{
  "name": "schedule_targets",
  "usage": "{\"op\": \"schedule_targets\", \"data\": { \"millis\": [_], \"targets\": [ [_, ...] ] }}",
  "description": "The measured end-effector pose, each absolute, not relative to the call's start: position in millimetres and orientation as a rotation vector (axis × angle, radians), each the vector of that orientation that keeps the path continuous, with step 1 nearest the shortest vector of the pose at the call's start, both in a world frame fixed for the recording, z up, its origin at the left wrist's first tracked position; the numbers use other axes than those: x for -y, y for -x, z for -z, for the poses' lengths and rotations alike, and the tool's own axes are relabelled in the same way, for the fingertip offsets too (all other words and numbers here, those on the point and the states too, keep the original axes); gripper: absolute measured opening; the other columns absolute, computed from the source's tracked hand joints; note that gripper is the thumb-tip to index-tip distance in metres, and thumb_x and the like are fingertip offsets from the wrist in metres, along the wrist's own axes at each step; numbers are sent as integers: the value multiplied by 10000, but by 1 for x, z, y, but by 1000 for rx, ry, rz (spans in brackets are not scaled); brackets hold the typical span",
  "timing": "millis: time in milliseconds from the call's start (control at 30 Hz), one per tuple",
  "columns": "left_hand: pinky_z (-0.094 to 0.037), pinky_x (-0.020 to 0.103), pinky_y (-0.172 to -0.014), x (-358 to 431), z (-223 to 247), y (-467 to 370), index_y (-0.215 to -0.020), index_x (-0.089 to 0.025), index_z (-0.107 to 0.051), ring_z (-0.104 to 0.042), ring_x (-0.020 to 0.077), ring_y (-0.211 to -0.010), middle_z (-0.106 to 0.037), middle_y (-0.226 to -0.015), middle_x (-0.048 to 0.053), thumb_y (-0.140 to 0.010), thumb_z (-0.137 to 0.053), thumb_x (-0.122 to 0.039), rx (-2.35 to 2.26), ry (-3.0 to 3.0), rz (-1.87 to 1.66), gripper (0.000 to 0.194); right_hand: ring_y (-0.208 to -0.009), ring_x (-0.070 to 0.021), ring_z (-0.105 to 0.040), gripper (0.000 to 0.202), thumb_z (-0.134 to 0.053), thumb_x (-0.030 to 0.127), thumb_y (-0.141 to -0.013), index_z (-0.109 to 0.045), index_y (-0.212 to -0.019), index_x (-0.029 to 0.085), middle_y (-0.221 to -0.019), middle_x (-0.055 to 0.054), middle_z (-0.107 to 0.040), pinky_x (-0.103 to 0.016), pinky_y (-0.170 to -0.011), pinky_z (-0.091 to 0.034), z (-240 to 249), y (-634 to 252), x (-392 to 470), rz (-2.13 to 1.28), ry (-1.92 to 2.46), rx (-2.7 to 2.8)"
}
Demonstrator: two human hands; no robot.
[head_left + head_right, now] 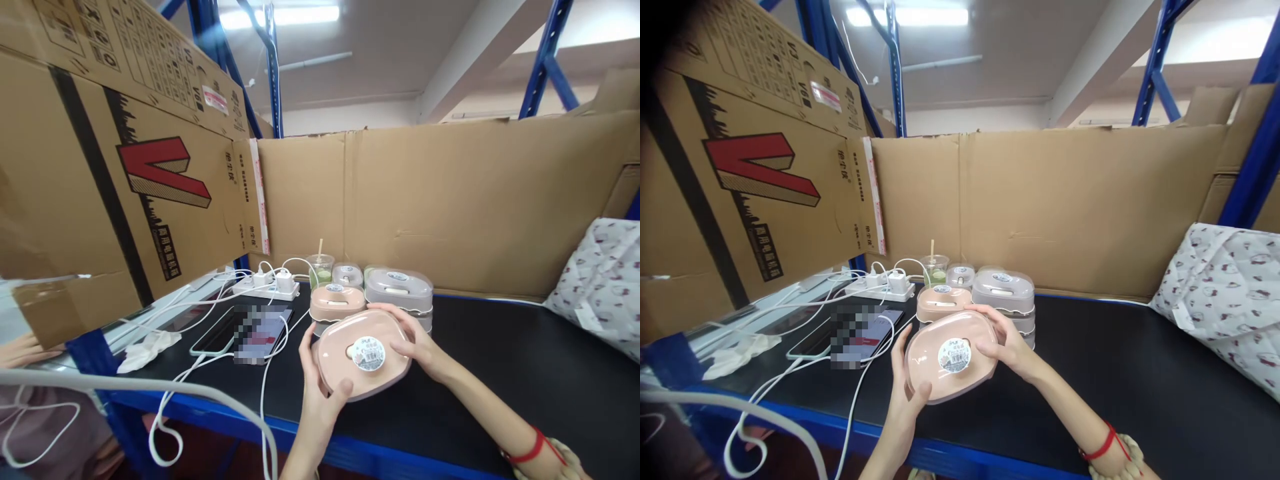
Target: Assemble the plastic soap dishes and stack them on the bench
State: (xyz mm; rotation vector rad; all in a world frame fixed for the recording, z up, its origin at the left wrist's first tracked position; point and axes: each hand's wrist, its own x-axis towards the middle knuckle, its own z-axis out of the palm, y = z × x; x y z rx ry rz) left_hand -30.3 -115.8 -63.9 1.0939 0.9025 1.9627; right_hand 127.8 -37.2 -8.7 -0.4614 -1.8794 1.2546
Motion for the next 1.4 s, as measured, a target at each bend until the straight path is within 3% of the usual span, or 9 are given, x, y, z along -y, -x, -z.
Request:
{"op": "schedule_targets", "data": {
  "millis": [67, 133, 200, 267, 367, 567, 867, 1100, 1400],
  "targets": [
    [-378, 416, -1016, 117, 66, 30, -1346, -263, -286, -432, 322, -1253, -448, -1325, 130, -527, -733, -619, -945, -1204, -2012, 998, -977, -238, -620, 631, -680, 533, -640, -513, -1178, 247, -1086, -70, -638, -390, -835, -516, 9, -128, 38, -1292, 482, 1819],
    [-345, 451, -1038, 118, 66, 32, -1321, -277, -362, -376, 342, -1290, -381, -1381, 122, -506, -759, -592, -1062, -1331, -2049, 959, -838, -210, -647, 643, -672, 533, -648, -502, -1201, 252, -1080, -73, -635, -310, -625, -561, 9, -128, 39, -1349, 504, 1780],
    [-319, 496, -1047, 118, 63, 34, -1255, -273, -478, -361, 366, -1292, -380, -1382, 120, -482, -796, -538, -1212, -1470, -2084, 877, -685, -173, -639, 659, -662, 539, -652, -490, -1221, 253, -1085, -83, -627, -227, -415, -503, 9, -128, 40, -1414, 515, 1754],
    [-312, 522, -1044, 118, 56, 37, -1179, -271, -563, -388, 374, -1269, -461, -1317, 118, -471, -824, -471, -1291, -1568, -2117, 781, -596, -137, -611, 686, -661, 536, -652, -476, -1250, 256, -1107, -90, -613, -188, -331, -445, 9, -128, 41, -1460, 526, 1728],
    [-326, 519, -1036, 114, 46, 40, -1103, -276, -622, -461, 358, -1206, -578, -1192, 103, -490, -834, -375, -1248, -1626, -2148, 656, -556, -104, -584, 726, -649, 530, -671, -425, -1319, 289, -1154, -91, -592, -193, -349, -471, 10, -128, 39, -1499, 535, 1681],
    [-341, 453, -1039, 104, 37, 46, -1090, -250, -617, -507, 318, -1166, -603, -1170, 89, -556, -793, -298, -1172, -1512, -2175, 564, -595, -129, -622, 729, -605, 573, -689, -394, -1334, 304, -1097, -85, -616, -228, -401, -514, 13, -132, 30, -1509, 452, 1635],
    [-364, 369, -1006, 65, -9, 82, -1093, -237, -559, -518, 260, -1158, -577, -1212, 72, -626, -717, -354, -1249, -1313, -2234, 507, -456, -107, -600, 504, -657, 556, -635, -549, -1005, 230, -712, 19, -602, -202, -390, -461, -6, -139, 32, -1427, 481, 1498],
    [-426, 372, -921, 46, -16, 95, -991, -243, -607, -585, 259, -1050, -639, -1108, 56, -599, -703, -341, -1369, -1486, -2027, 415, -422, -98, -587, 440, -676, 551, -625, -592, -895, 213, -651, 31, -592, -191, -385, -439, -7, -140, 34, -1440, 432, 1487],
    [-395, 397, -983, 28, -13, 106, -1108, -207, -548, -538, 257, -1142, -592, -1213, 79, -630, -638, -350, -1406, -1760, -1769, 507, -387, -89, -569, 395, -709, 541, -603, -644, -802, 206, -598, 32, -605, -180, -375, -429, -8, -140, 35, -1445, 409, 1448]
  ]
}}
